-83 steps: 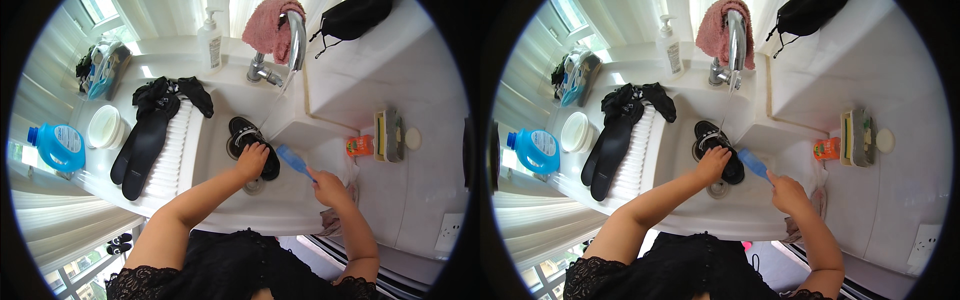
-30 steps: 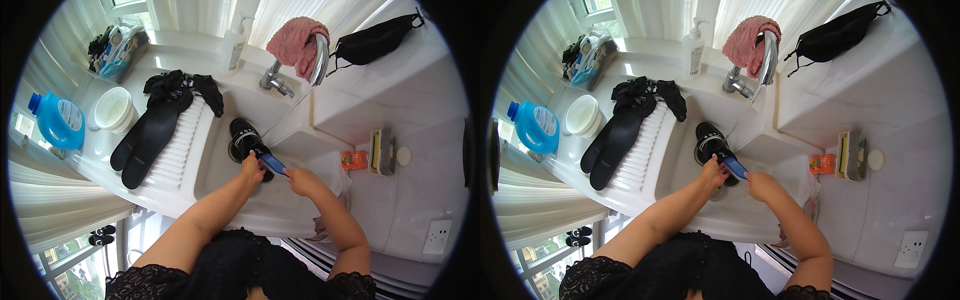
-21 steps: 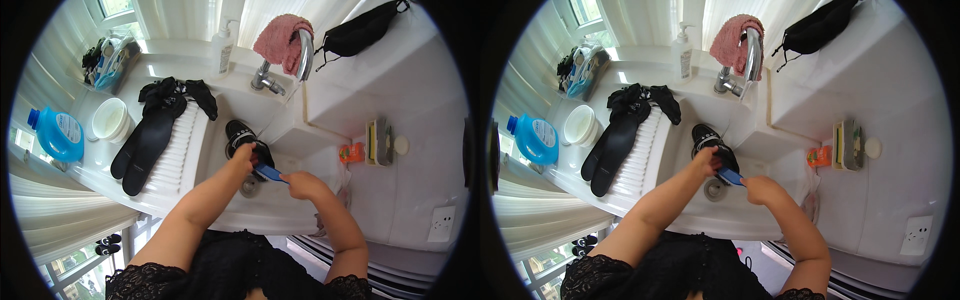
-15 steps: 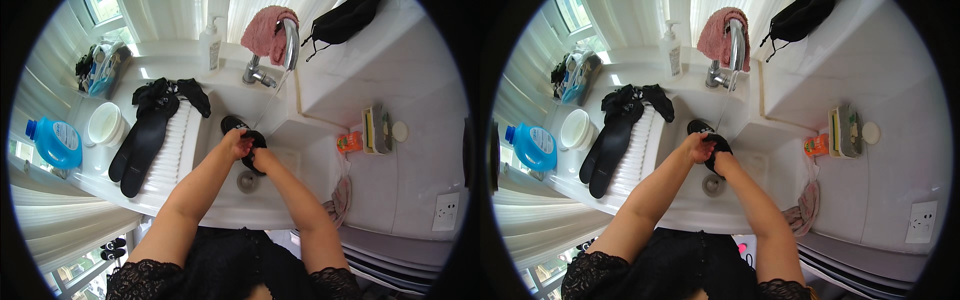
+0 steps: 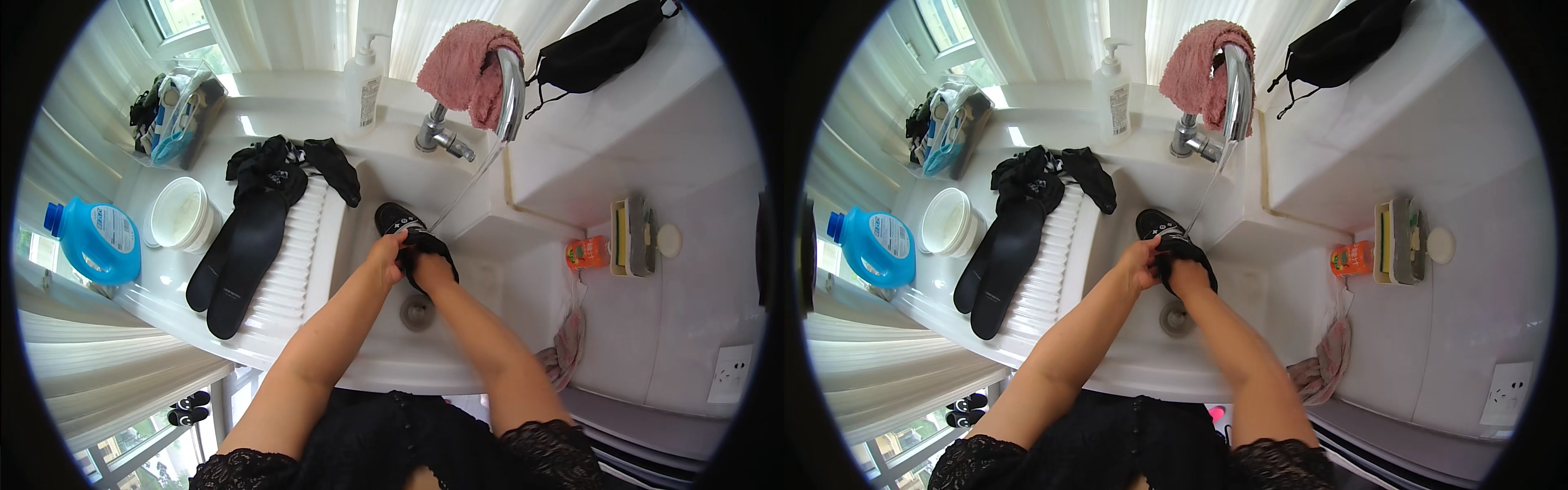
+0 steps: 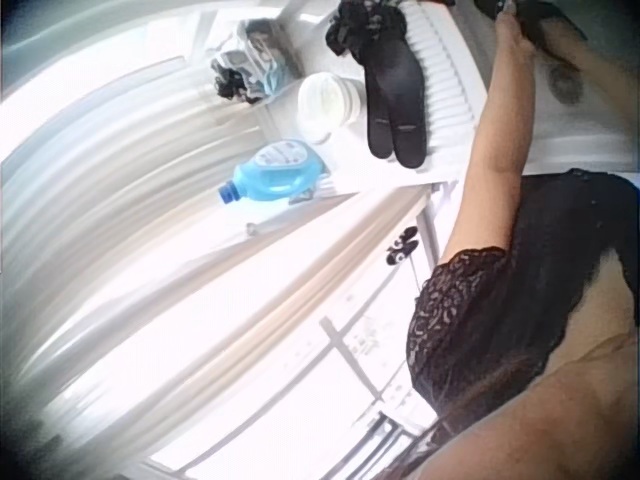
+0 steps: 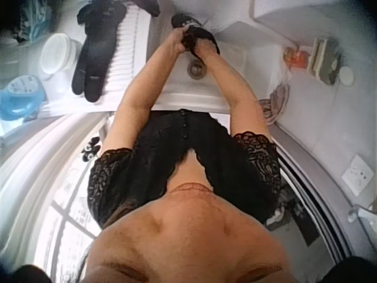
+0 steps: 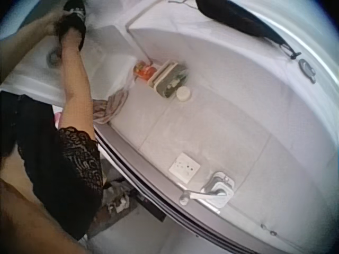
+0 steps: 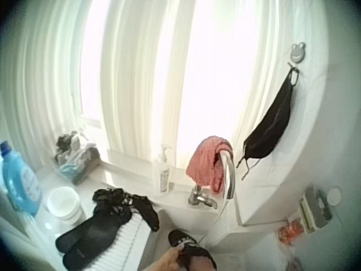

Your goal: The person scrubs a black sneaker with a blue brush under running water in a sink, rinsing and rotating the shoe to clean the upper, sole, and interior. They briefly place the shoe on the floor before returning to scrub the second sneaker.

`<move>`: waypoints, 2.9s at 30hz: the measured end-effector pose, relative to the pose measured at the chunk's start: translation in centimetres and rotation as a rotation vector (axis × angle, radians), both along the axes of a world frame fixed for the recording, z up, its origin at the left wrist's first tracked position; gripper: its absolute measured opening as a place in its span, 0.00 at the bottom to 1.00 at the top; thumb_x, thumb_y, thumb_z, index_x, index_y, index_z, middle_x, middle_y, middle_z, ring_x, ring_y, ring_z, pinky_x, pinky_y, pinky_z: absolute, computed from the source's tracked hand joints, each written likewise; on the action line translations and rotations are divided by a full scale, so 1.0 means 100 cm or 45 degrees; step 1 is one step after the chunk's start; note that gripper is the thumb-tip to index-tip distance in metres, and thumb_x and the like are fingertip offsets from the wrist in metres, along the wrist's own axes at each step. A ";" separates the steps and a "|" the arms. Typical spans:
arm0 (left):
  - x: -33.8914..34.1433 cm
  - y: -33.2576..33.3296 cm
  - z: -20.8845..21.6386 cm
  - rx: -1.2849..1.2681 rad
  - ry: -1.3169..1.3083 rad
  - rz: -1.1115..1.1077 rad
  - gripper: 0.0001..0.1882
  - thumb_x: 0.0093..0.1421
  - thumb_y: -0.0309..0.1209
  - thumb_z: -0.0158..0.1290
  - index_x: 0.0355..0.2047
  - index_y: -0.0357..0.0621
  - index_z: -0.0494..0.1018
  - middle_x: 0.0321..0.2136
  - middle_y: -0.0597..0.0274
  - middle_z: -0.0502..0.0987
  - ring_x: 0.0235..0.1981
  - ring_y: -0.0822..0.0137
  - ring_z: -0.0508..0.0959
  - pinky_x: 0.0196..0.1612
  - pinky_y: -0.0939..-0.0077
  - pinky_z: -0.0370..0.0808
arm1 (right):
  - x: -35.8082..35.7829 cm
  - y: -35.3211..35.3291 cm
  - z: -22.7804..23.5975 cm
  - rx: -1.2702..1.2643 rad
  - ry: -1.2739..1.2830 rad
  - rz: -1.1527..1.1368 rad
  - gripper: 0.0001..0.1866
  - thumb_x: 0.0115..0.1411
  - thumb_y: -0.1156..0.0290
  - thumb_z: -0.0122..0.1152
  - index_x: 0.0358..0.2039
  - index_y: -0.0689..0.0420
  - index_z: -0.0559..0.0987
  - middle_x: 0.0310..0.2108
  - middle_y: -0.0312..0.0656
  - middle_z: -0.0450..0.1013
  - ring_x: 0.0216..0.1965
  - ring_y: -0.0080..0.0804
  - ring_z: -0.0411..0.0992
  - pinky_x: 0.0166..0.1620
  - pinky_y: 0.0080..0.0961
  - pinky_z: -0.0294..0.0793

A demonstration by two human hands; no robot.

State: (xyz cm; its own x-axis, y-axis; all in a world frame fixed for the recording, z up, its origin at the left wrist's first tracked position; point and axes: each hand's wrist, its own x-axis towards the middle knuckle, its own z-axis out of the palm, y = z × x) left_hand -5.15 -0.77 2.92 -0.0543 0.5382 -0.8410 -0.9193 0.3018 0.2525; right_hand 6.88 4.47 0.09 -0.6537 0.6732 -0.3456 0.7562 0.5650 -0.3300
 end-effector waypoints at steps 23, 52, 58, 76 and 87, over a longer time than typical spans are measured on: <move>-0.020 0.032 -0.001 -0.344 -0.218 0.099 0.24 0.62 0.59 0.45 0.45 0.61 0.77 0.66 0.52 0.53 0.66 0.49 0.52 0.63 0.33 0.37 | 0.005 0.013 -0.020 0.152 0.013 0.166 0.19 0.58 0.71 0.52 0.51 0.50 0.72 0.32 0.55 0.77 0.35 0.52 0.77 0.38 0.48 0.76; -0.015 0.013 -0.001 -0.168 -0.155 0.052 0.30 0.64 0.58 0.42 0.57 0.52 0.66 0.63 0.55 0.61 0.63 0.45 0.58 0.60 0.29 0.42 | -0.017 0.010 0.017 0.078 -0.361 0.247 0.10 0.57 0.71 0.55 0.39 0.57 0.78 0.36 0.53 0.77 0.38 0.49 0.78 0.40 0.40 0.78; -0.021 0.012 -0.024 -0.105 -0.227 0.217 0.29 0.64 0.55 0.44 0.56 0.49 0.66 0.64 0.52 0.59 0.65 0.43 0.56 0.61 0.26 0.37 | 0.055 0.017 0.070 0.026 -0.706 0.658 0.14 0.62 0.67 0.51 0.46 0.52 0.78 0.35 0.49 0.78 0.37 0.49 0.78 0.39 0.43 0.77; -0.004 -0.008 -0.003 -0.050 0.093 -0.091 0.20 0.67 0.47 0.44 0.49 0.46 0.69 0.55 0.52 0.70 0.59 0.49 0.65 0.60 0.38 0.53 | 0.086 0.037 0.157 -0.040 -0.626 0.623 0.17 0.64 0.61 0.51 0.52 0.47 0.76 0.42 0.48 0.76 0.41 0.47 0.75 0.44 0.39 0.74; 0.081 0.038 -0.004 -0.268 -0.033 0.151 0.44 0.58 0.50 0.56 0.65 0.38 0.52 0.65 0.48 0.55 0.66 0.51 0.56 0.68 0.59 0.48 | 0.148 -0.002 0.121 -0.170 0.216 -0.211 0.21 0.64 0.64 0.51 0.58 0.46 0.71 0.40 0.53 0.75 0.39 0.55 0.73 0.43 0.42 0.72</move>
